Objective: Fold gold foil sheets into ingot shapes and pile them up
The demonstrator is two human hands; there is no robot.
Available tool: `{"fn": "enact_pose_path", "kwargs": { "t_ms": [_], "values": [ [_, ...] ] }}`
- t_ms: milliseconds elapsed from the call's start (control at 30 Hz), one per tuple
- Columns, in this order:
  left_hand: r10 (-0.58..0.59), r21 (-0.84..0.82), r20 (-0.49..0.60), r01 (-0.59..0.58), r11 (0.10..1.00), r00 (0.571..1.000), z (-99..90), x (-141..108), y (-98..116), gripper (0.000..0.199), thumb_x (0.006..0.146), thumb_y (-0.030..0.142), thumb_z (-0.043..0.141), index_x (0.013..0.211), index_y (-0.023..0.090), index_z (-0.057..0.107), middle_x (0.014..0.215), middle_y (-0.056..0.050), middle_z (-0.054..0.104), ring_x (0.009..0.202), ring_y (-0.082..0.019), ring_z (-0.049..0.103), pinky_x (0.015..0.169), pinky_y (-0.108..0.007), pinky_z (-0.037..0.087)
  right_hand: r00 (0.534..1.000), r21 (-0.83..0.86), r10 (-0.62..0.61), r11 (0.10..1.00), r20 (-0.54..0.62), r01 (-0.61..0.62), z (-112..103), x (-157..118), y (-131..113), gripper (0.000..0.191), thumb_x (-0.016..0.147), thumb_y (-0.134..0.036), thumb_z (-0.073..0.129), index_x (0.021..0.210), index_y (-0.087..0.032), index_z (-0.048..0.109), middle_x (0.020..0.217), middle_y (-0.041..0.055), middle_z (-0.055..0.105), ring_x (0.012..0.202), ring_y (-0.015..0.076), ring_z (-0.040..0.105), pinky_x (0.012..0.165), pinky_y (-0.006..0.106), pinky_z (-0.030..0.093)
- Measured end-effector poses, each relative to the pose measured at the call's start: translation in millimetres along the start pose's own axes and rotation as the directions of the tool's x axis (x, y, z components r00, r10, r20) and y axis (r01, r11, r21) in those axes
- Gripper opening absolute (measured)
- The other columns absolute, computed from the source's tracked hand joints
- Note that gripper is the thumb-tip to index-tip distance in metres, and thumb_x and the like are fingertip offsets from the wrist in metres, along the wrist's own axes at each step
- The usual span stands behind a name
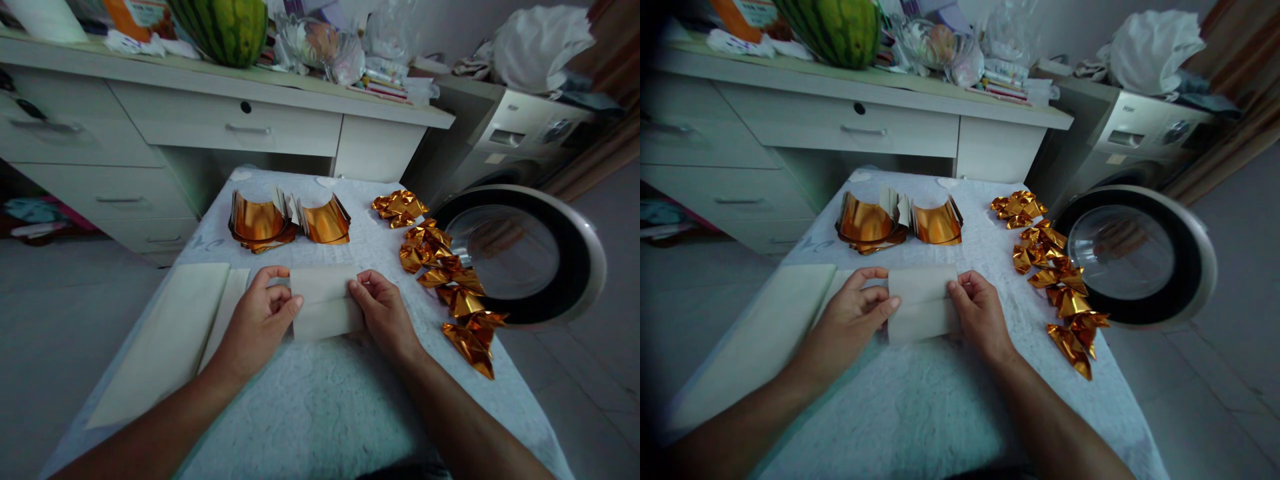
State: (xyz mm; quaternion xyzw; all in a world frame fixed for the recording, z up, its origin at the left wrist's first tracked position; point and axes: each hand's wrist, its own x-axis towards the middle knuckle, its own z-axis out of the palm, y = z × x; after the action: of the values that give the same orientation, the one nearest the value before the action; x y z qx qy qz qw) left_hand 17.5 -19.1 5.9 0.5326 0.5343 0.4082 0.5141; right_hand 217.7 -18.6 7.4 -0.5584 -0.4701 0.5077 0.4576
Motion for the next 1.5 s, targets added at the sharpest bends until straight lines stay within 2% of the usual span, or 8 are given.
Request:
{"fn": "enact_pose_path", "kwargs": {
  "t_ms": [133,300,600,767,933,1100,1333,1500],
  "values": [
    [0.076,0.234,-0.022,-0.068,0.97,0.997,2.3,-1.5,0.2,0.042,0.087,0.029,0.055,0.124,0.025,0.036,0.063,0.01,0.056,0.05,-0.012,0.055,0.05,-0.021,0.041,0.999,-0.209,-0.032,0.978,-0.026,0.026,-1.2,1.9,0.4,0.025,0.086,-0.044,0.059,0.085,-0.019,0.056,0.062,-0.0028,0.059,0.052,0.0108,0.047,0.045,0.021,0.031],
    [0.205,0.536,0.06,-0.205,0.819,0.977,1.9,-2.9,3.8,0.021,0.09,0.028,0.048,0.109,0.022,0.056,0.073,0.003,0.066,0.062,-0.015,0.064,0.059,-0.026,0.045,0.992,-0.446,-0.114,0.891,-0.053,0.079,-0.4,2.2,-0.1,0.016,0.087,-0.032,0.057,0.091,-0.019,0.064,0.058,-0.0042,0.056,0.052,0.0117,0.049,0.05,0.023,0.035],
    [0.329,0.769,0.17,-0.334,0.545,0.929,2.0,0.7,-6.4,0.024,0.09,0.021,0.051,0.112,0.021,0.061,0.084,-0.002,0.07,0.074,-0.019,0.065,0.069,-0.032,0.047,0.991,-0.691,-0.122,0.721,-0.058,0.048,2.7,3.4,-0.9,0.024,0.086,-0.025,0.056,0.106,-0.018,0.067,0.066,0.0003,0.066,0.058,0.0149,0.058,0.058,0.026,0.038],
    [0.341,0.783,0.22,-0.374,0.496,0.914,1.4,0.4,-10.6,0.024,0.089,0.017,0.052,0.111,0.02,0.062,0.086,-0.003,0.064,0.08,-0.021,0.06,0.076,-0.037,0.048,0.994,-0.74,-0.093,0.672,-0.057,0.021,4.8,2.9,-1.4,0.037,0.085,-0.022,0.056,0.122,-0.018,0.057,0.066,-0.0002,0.067,0.059,0.0165,0.059,0.057,0.026,0.036],
    [0.479,0.742,0.232,-0.472,0.476,0.847,0.4,1.8,-11.2,0.026,0.087,0.012,0.054,0.105,0.024,0.067,0.094,-0.005,0.058,0.09,-0.022,0.054,0.08,-0.038,0.049,0.995,-0.772,-0.097,0.633,-0.017,0.048,5.2,2.3,0.0,0.015,0.084,-0.021,0.057,0.098,-0.022,0.059,0.064,-0.0014,0.064,0.056,0.015,0.056,0.055,0.025,0.032],
    [0.456,0.655,0.398,-0.595,0.466,0.796,1.9,1.6,-10.0,0.033,0.087,0.003,0.047,0.103,0.022,0.068,0.099,-0.005,0.064,0.093,-0.022,0.055,0.082,-0.038,0.052,0.995,-0.795,-0.098,0.603,0.008,0.066,2.7,2.5,-1.6,0.005,0.084,-0.021,0.055,0.088,-0.021,0.059,0.063,-0.0011,0.062,0.056,0.0142,0.054,0.056,0.025,0.031],
    [0.427,0.685,0.451,-0.611,0.397,0.784,1.3,-0.9,-10.4,0.031,0.086,0.003,0.048,0.103,0.021,0.068,0.101,-0.006,0.064,0.094,-0.022,0.057,0.083,-0.039,0.053,0.979,-0.623,-0.04,0.766,0.199,0.158,-16.5,1.6,-6.1,0.021,0.075,-0.008,0.048,0.09,-0.02,0.056,0.065,-0.0047,0.055,0.058,0.0113,0.05,0.055,0.023,0.032],
    [0.431,0.705,0.462,-0.616,0.352,0.775,0.2,-0.5,-14.6,0.035,0.086,0.004,0.05,0.11,0.024,0.066,0.104,-0.006,0.063,0.097,-0.023,0.057,0.083,-0.039,0.054,0.903,-0.532,0.003,0.809,0.43,0.25,-32.1,-3.9,-13.2,0.043,0.068,0.0,0.046,0.105,-0.021,0.055,0.076,-0.003,0.055,0.067,0.0119,0.05,0.058,0.022,0.035]
  ]
}}
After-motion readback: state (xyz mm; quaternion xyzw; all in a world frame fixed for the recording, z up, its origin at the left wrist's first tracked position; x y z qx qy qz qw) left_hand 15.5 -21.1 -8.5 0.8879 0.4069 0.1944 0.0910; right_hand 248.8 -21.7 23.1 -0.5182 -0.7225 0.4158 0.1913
